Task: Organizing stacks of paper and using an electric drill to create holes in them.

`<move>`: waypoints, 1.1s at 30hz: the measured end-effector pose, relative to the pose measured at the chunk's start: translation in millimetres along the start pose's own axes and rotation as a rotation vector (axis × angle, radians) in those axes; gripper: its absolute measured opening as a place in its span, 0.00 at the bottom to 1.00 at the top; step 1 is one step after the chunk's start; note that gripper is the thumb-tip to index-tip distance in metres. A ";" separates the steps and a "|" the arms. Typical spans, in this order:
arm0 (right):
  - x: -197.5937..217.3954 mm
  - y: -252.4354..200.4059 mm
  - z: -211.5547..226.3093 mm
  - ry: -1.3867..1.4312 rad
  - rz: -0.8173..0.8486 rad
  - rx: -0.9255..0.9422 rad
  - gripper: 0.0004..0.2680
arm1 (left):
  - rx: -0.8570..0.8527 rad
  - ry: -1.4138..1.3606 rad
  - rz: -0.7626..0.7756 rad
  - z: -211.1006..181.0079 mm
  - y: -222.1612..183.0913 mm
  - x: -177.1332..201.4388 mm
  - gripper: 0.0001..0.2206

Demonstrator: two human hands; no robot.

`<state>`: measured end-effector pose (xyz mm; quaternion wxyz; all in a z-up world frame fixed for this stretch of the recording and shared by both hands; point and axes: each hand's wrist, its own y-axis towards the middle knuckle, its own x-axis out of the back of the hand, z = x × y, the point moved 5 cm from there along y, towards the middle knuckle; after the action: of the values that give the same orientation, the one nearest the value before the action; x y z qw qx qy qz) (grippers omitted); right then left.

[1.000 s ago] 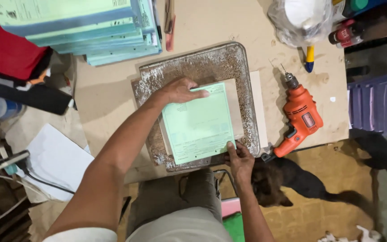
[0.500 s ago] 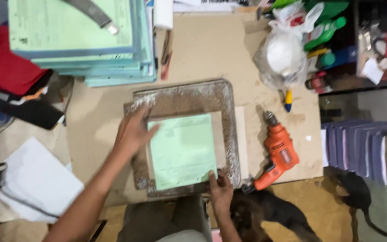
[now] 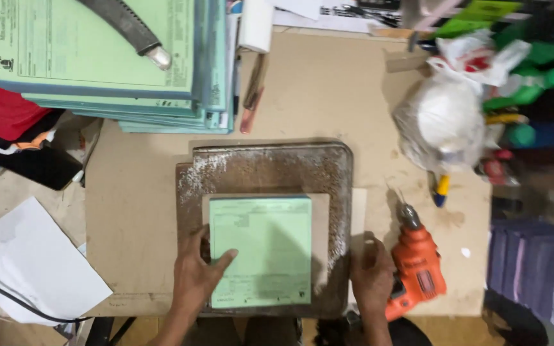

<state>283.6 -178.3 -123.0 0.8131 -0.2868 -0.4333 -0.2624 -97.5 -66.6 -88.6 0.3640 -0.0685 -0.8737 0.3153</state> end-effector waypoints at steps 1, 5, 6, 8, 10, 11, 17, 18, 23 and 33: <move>-4.6 3.1 -2.9 -0.002 0.013 0.008 0.21 | 0.014 -0.002 -0.007 2.1 0.5 -1.6 0.41; -18.6 5.8 -25.6 0.016 0.106 -0.180 0.22 | 0.094 -0.064 -0.030 4.6 -5.1 -4.4 0.39; -21.2 6.4 -28.3 0.043 0.127 -0.191 0.20 | 0.120 -0.087 -0.032 2.3 -6.4 -4.1 0.37; -19.4 7.7 -23.7 0.019 0.138 -0.148 0.18 | 0.171 -0.109 -0.011 0.8 -9.2 -3.7 0.37; -19.7 9.9 -20.6 0.012 0.138 -0.101 0.16 | 0.205 -0.129 0.000 3.1 -10.2 -5.6 0.37; -18.1 10.9 -19.1 0.043 0.093 -0.050 0.15 | 0.161 -0.139 -0.050 4.8 -10.8 -5.5 0.33; -14.5 16.4 -1.0 0.035 0.107 -0.358 0.20 | 0.246 -0.201 -0.097 22.1 -17.0 -11.3 0.28; -11.3 16.5 6.4 0.034 0.125 -0.423 0.21 | 0.257 -0.204 -0.116 23.3 -18.8 -11.2 0.27; -18.4 19.0 -5.6 0.209 0.193 -0.456 0.20 | 0.209 -0.254 -0.161 33.9 -16.7 -16.6 0.26; -38.0 16.0 -66.0 0.442 0.178 -0.203 0.02 | 0.195 -0.397 -0.211 47.1 -11.5 -22.0 0.20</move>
<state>312.5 -206.2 -189.6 0.8750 -0.3396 -0.1895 -0.2882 -112.3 -106.9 -120.0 0.2209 0.1221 -0.8958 0.3658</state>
